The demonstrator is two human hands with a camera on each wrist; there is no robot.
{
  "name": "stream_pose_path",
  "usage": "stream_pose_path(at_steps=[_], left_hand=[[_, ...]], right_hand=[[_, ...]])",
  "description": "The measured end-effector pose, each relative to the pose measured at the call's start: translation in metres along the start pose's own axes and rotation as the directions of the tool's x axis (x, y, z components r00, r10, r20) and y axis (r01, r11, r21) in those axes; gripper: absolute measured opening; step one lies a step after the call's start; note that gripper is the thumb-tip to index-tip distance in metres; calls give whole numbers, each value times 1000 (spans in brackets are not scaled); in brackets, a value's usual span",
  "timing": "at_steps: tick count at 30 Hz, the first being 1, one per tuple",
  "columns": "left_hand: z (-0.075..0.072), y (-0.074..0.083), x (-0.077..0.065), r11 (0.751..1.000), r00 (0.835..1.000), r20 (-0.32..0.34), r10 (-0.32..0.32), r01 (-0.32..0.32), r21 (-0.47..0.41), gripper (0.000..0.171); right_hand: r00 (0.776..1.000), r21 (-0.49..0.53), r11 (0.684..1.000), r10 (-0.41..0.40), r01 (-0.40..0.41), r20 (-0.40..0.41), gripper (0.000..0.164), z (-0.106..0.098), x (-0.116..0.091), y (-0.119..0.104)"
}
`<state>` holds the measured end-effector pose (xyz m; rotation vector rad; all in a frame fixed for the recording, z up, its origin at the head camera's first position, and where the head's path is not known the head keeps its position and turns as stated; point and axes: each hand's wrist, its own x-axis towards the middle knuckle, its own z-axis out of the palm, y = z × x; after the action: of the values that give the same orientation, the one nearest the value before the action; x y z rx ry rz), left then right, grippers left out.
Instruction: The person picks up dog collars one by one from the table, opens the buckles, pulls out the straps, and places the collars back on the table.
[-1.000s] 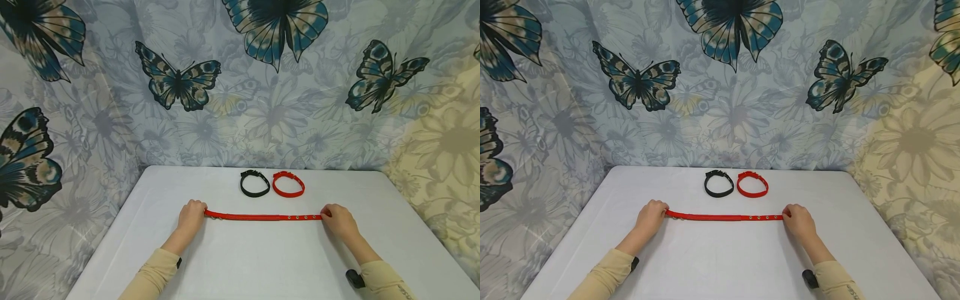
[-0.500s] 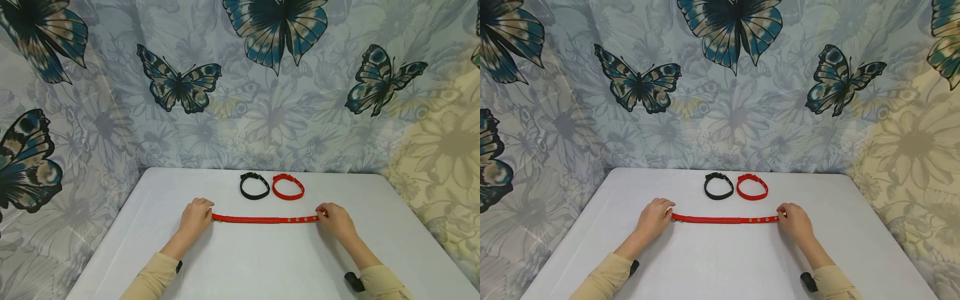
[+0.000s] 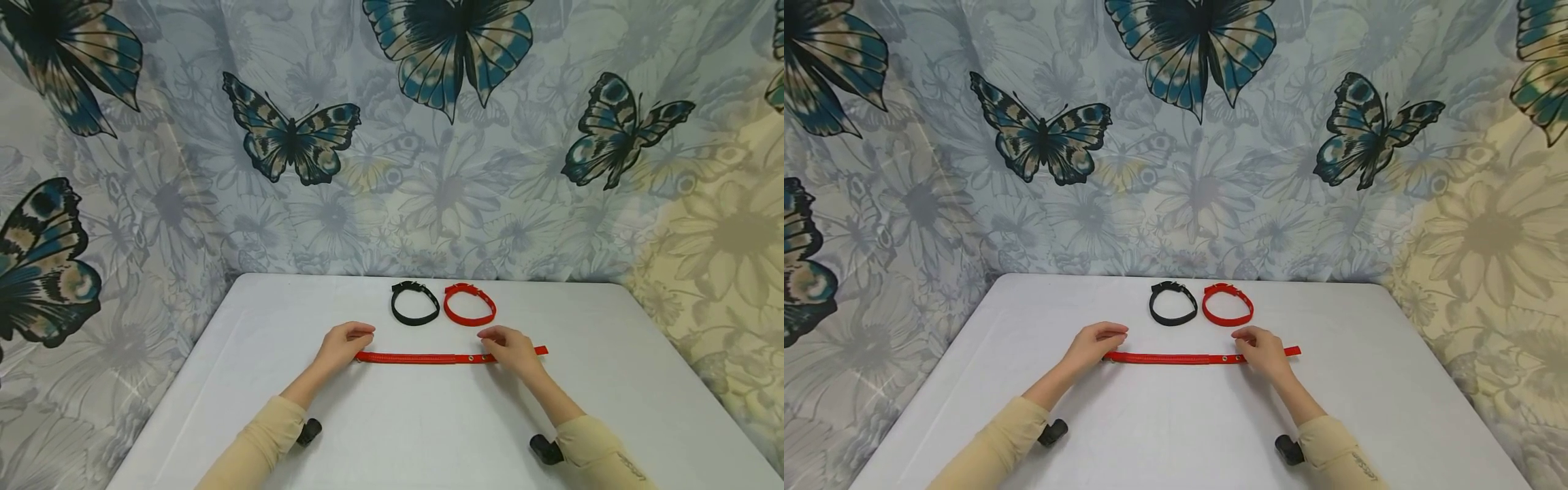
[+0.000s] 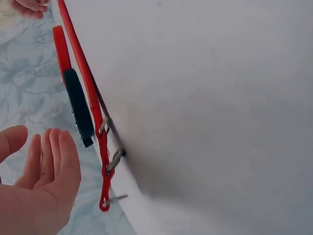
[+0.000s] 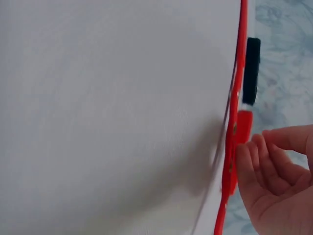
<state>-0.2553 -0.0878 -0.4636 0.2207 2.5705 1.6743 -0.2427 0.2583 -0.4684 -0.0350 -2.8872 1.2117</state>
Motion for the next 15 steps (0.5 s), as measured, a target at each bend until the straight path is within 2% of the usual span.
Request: stream_pose_path(at_steps=[2, 4, 6, 10, 12, 15], left_hand=[[5, -1, 4, 992, 998, 30, -61, 64, -113, 26], [10, -1, 9, 967, 992, 52, -113, 122, -223, 29], [15, -1, 13, 939, 986, 60, -156, 167, -299, 30], [24, 2, 25, 921, 976, 41, -215, 217, -324, 31], [28, 1, 33, 916, 971, 23, -239, 233, -325, 32], [33, 0, 45, 907, 960, -11, -280, 261, -331, 33]], right_hand=[[999, 75, 996, 36, -37, 13, 24, 7, 3, -4], [997, 162, 984, 74, -78, 27, 27, 14, 7, -8], [992, 261, 957, 119, -125, 40, 30, 22, 10, -12], [978, 432, 878, 193, -206, 74, 35, 37, 19, -21], [973, 481, 846, 218, -228, 78, 36, 44, 24, -26], [969, 511, 826, 235, -237, 70, 36, 53, 32, -35]])
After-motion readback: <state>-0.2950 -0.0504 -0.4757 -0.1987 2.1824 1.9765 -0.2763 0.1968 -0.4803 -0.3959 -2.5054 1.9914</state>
